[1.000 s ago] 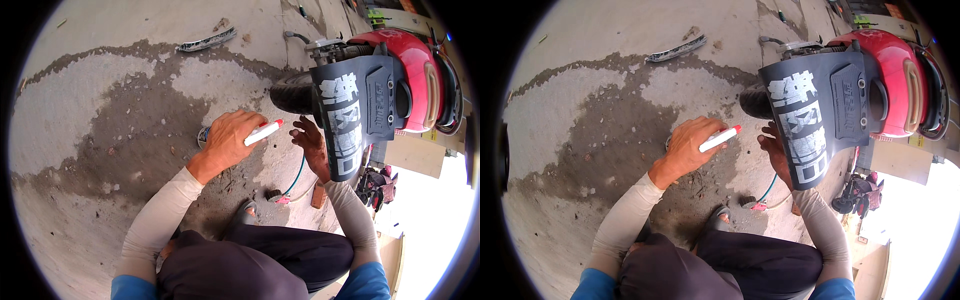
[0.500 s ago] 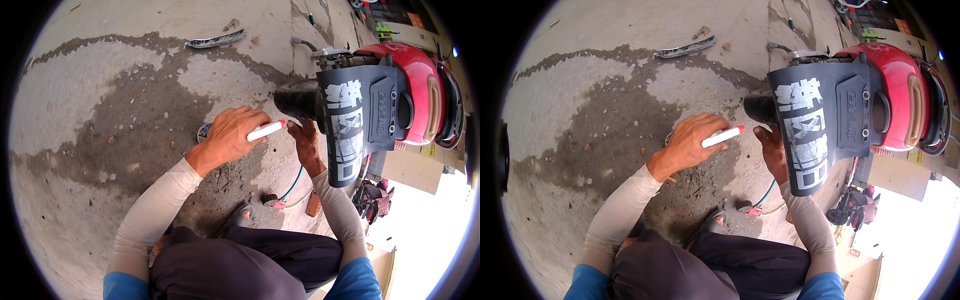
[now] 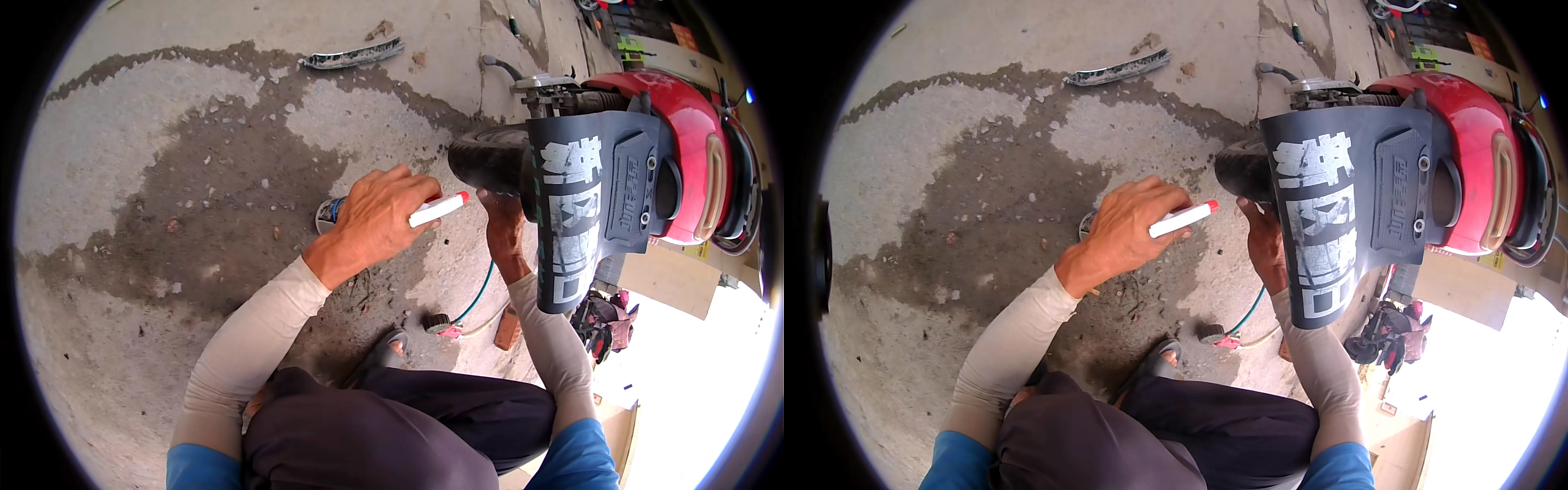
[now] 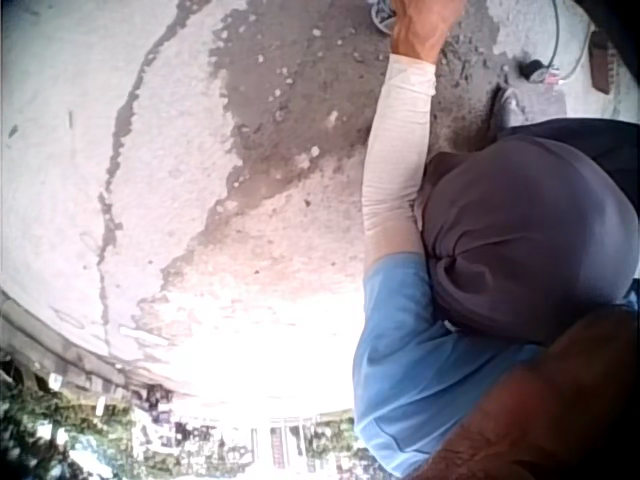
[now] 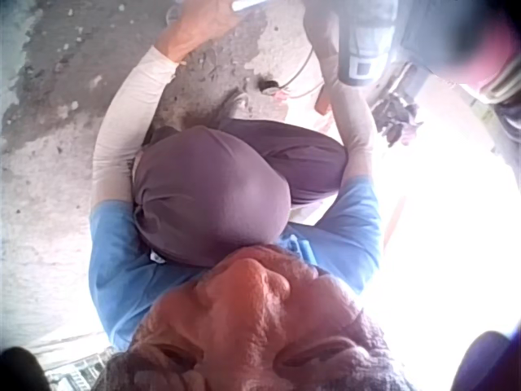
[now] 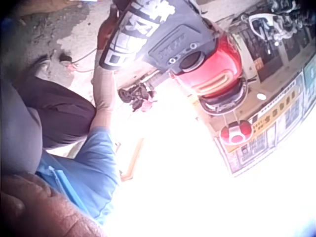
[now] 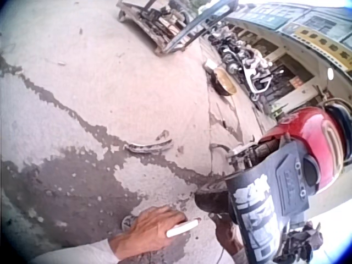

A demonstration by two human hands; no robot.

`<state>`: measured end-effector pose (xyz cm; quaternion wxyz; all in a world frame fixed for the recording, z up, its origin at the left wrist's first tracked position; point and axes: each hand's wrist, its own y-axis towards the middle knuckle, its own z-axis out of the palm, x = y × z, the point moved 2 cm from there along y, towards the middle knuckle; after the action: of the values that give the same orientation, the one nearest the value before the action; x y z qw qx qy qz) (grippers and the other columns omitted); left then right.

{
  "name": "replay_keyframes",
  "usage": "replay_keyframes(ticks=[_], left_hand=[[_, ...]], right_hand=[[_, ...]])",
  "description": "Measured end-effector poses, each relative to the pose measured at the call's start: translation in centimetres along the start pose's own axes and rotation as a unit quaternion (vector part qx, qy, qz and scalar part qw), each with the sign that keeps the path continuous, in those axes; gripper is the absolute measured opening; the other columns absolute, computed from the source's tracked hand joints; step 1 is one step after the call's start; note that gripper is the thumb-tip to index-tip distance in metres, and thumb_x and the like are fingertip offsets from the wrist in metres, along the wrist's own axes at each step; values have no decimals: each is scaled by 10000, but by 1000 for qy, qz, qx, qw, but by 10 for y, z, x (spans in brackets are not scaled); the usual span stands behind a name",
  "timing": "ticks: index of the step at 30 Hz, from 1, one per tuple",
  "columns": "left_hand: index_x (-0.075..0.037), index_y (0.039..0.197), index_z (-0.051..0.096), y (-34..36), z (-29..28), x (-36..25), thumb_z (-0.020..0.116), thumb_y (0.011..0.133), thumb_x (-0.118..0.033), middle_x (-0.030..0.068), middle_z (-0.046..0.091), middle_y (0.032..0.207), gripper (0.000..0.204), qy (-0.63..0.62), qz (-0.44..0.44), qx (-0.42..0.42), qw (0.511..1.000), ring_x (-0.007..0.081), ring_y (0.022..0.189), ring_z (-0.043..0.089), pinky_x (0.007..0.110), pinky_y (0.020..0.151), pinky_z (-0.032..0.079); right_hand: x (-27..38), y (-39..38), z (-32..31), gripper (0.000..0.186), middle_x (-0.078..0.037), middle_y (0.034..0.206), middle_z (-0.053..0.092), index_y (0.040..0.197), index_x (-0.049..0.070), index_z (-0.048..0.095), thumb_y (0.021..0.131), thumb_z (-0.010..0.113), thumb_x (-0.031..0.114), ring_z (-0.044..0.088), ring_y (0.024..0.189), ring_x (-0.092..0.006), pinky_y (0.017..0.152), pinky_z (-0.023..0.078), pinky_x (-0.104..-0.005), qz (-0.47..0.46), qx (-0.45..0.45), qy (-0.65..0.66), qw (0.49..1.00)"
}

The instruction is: The person walks to a red scooter and squats down to work on the rear tire. They use a spray bottle to apply liquid to the tire tread and then use their fingers to probe the tire surface, likely checking for punctures or leaks.

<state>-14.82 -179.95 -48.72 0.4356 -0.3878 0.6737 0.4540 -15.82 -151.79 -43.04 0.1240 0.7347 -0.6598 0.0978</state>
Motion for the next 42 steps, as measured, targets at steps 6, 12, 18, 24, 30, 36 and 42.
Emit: replay_keyframes(ticks=[6, 12, 18, 24, 30, 36, 42], left_hand=[[-82, 1042, 725, -2, 8, 1, 856, 849, -238, 62, 717, 953, 281, 4, 25, -43, 999, 279, 914, 664, 428, 808, 500], [-86, 1032, 729, 0, 5, 0, 850, 852, -253, 60, 711, 955, 274, 19, 25, -1, 1000, 284, 911, 658, 423, 790, 492], [-90, 1027, 728, -4, 7, -1, 850, 857, -269, 65, 696, 932, 275, 21, 52, -35, 998, 281, 892, 658, 418, 785, 488], [-88, 1050, 731, -6, 1, -1, 859, 855, -262, 68, 702, 953, 291, 23, 10, -28, 999, 271, 901, 660, 416, 786, 490], [-87, 1029, 723, -8, 6, -1, 858, 857, -258, 61, 696, 928, 278, 17, 39, -73, 996, 270, 882, 653, 412, 776, 484], [-89, 1023, 715, -8, 3, -1, 846, 868, -265, 59, 702, 942, 269, 38, 18, -24, 999, 270, 903, 655, 411, 776, 485], [-85, 997, 713, -8, 11, -1, 839, 872, -267, 58, 692, 914, 254, 40, 56, -75, 995, 263, 873, 650, 409, 773, 483]], right_hand=[[0, -14, -23, 557, -193, 1444, 613, 1450, 13, 574, 1061, 689, 396, 548, 1286, -351, 1133, 392, -484, 39, -34, -52, 997], [22, -15, -41, 586, -246, 1408, 583, 1396, -30, 591, 1065, 677, 445, 490, 1296, -338, 1198, 314, -503, -48, -28, -157, 986], [35, -9, -41, 493, -166, 1378, 674, 1427, 75, 634, 1058, 689, 398, 629, 1204, -352, 1056, 457, -440, -59, -49, -190, 979], [38, -7, -39, 420, -136, 1292, 733, 1373, 80, 672, 1062, 692, 362, 677, 1112, -308, 998, 497, -418, -57, -82, -146, 984], [24, -6, -31, 447, -141, 1292, 732, 1379, 65, 662, 1029, 743, 331, 668, 1121, -295, 1018, 486, -417, -6, -60, -40, 997], [22, -2, -26, 465, -125, 1300, 736, 1376, 47, 658, 986, 791, 262, 663, 1143, -298, 1032, 482, -405, -17, -46, 68, 996], [8, -6, -28, 451, -116, 1353, 713, 1391, 57, 648, 999, 778, 241, 648, 1195, -285, 1034, 478, -394, -9, -62, 51, 997]])
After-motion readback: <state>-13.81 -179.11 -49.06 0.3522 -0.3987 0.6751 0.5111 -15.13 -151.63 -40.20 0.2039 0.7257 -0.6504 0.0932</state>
